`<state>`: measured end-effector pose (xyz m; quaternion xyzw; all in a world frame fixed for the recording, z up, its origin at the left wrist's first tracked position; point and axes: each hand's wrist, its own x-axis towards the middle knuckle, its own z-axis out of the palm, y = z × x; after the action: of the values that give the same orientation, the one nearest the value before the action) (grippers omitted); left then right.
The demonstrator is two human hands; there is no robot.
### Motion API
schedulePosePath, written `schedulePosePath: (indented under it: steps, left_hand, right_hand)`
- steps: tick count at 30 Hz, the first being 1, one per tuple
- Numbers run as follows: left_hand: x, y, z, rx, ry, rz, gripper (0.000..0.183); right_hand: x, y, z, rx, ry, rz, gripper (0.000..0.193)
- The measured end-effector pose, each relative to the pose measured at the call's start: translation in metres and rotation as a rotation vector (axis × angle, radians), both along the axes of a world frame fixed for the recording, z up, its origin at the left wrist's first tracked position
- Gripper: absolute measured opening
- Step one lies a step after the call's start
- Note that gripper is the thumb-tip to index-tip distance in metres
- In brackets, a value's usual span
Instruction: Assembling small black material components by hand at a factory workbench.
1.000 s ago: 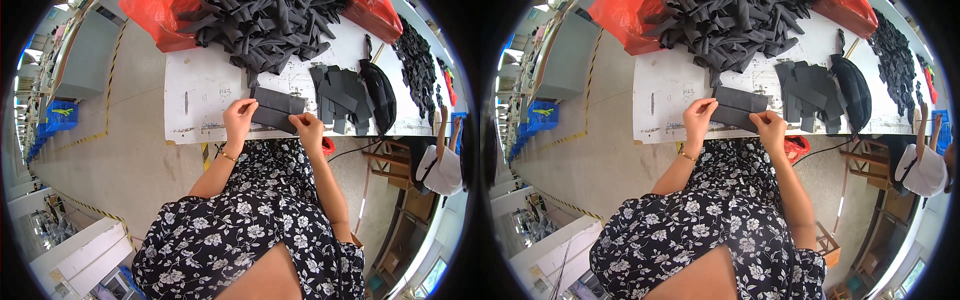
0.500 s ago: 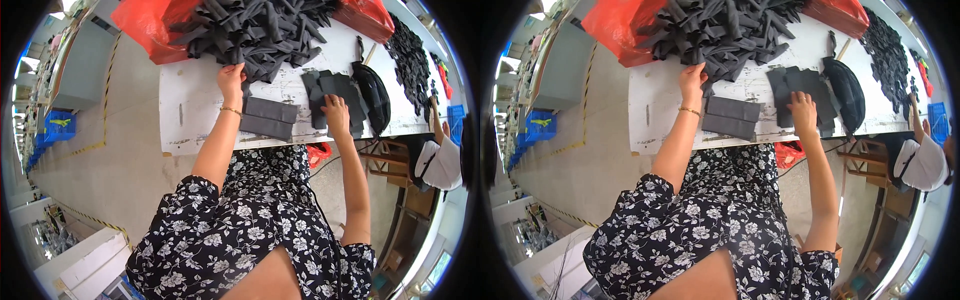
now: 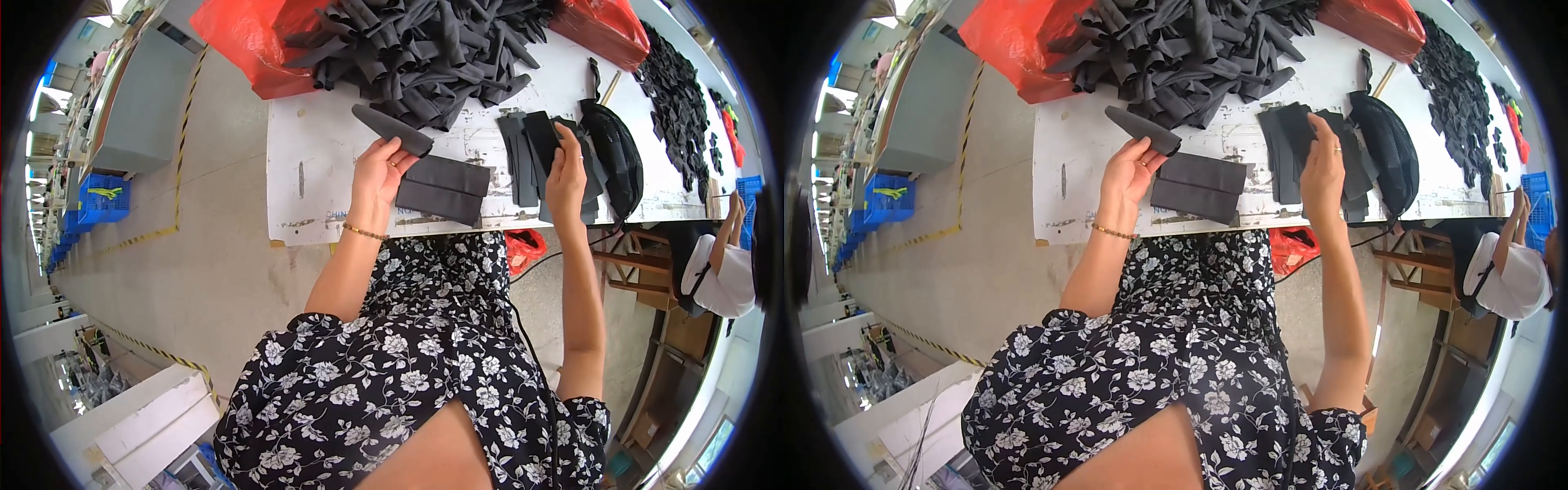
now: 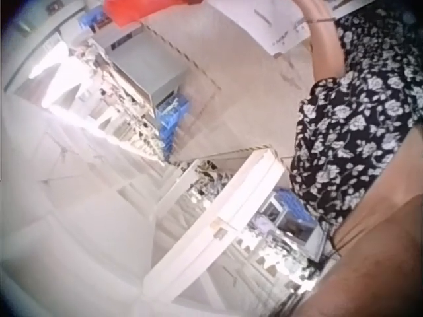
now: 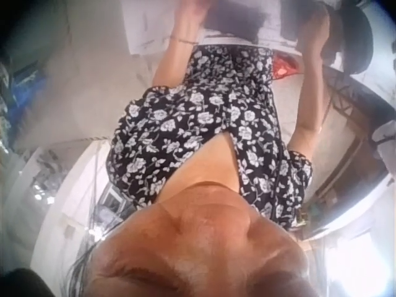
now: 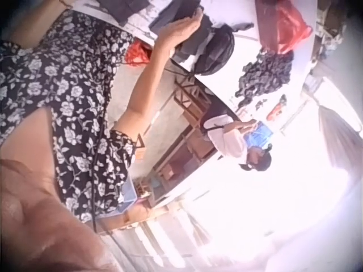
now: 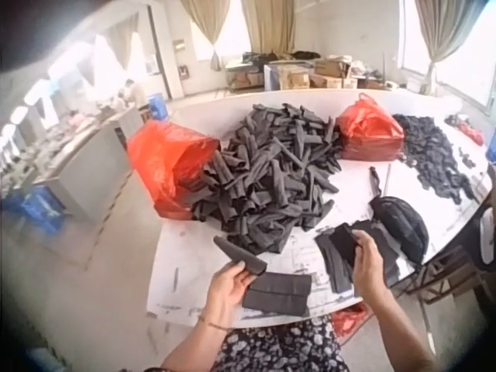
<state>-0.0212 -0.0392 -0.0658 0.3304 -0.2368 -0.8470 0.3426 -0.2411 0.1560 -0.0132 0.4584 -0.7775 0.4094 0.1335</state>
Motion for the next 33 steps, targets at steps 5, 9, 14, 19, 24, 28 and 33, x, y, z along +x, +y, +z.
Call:
schedulePosePath:
  steps: [5,9,14,19,24,28,33]
  left_hand:
    - [0.007,0.009,0.021,-0.063,0.019,-0.035,0.023]
    - [0.004,0.018,0.037,-0.121,0.13,-0.092,0.024]
    - [0.0,0.028,0.053,-0.055,0.194,-0.073,0.022]
    - [0.0,0.021,0.051,-0.095,0.047,0.0,0.025]
    - [0.003,0.012,0.041,-0.031,0.134,-0.057,0.025]
    - [-0.001,0.016,0.048,-0.012,0.153,-0.104,0.025]
    - [-0.001,0.02,0.048,-0.034,0.169,-0.15,0.024]
  right_hand:
    - [0.077,-0.005,0.029,0.148,-0.353,0.278,0.03]
    - [0.09,-0.009,0.027,0.084,-0.059,0.434,0.03]
    - [0.097,-0.019,0.028,0.087,0.026,0.47,0.026]
    - [0.099,-0.012,0.038,0.142,-0.17,0.425,0.042]
    - [0.093,-0.014,0.04,0.118,-0.058,0.397,0.037]
    - [0.091,-0.019,0.042,0.109,0.033,0.387,0.034]
    - [0.085,-0.023,0.048,0.16,0.261,0.336,0.032]
